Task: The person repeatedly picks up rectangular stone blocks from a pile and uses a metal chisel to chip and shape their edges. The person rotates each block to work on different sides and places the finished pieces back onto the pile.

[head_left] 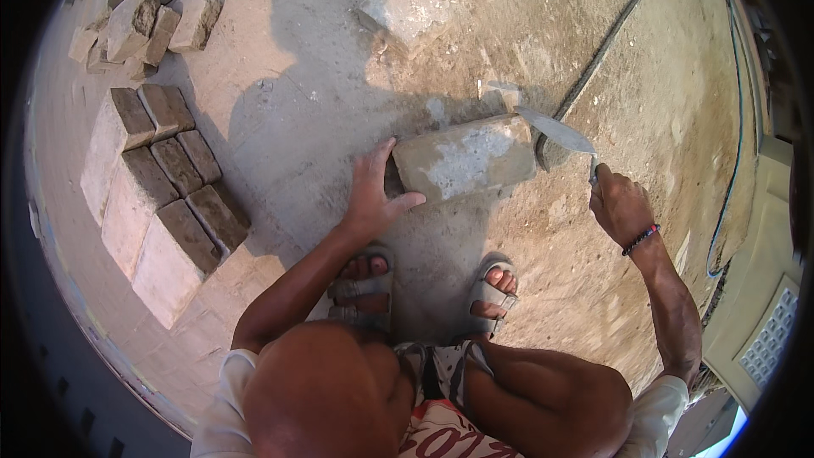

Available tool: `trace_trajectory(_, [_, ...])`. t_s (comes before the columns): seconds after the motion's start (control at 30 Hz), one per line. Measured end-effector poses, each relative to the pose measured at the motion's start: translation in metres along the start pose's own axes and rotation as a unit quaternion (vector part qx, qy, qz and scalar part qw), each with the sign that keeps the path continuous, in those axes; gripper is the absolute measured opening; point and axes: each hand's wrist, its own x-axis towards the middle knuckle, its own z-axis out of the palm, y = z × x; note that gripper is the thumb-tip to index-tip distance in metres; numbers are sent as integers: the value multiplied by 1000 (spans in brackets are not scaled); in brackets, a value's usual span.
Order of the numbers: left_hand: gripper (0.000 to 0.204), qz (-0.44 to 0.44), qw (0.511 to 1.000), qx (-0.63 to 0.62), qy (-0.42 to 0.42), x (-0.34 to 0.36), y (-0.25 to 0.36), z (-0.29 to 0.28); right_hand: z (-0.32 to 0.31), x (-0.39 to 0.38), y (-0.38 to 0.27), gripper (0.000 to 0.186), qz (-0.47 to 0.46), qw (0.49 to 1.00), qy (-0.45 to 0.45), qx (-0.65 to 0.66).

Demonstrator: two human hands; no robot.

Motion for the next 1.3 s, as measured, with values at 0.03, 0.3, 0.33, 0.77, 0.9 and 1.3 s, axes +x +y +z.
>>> trace_trajectory(0.03, [98,-10,1000,0,2,-2,-2,-3,-6,-4,-21,15,-34,999,14,41])
trace_trajectory(0.3, [45,11,997,-70,25,25,-8,-20,15,12,-11,18,50,997,-6,51])
trace_trajectory(0.33, [35,-1,995,-97,28,31,-11,-28,7,9,-34,19,2,995,15,94])
trace_trajectory(0.77, [31,-57,979,-152,127,25,0,-51,3,-10,-103,14,-162,986,13,25])
trace_trajectory(0.9, [34,-61,982,-149,99,19,-2,-47,-17,6,-107,15,-166,986,-6,-10])
trace_trajectory(1.3, [35,-62,989,-134,12,34,15,-43,-24,-16,-33,15,52,998,4,-29])
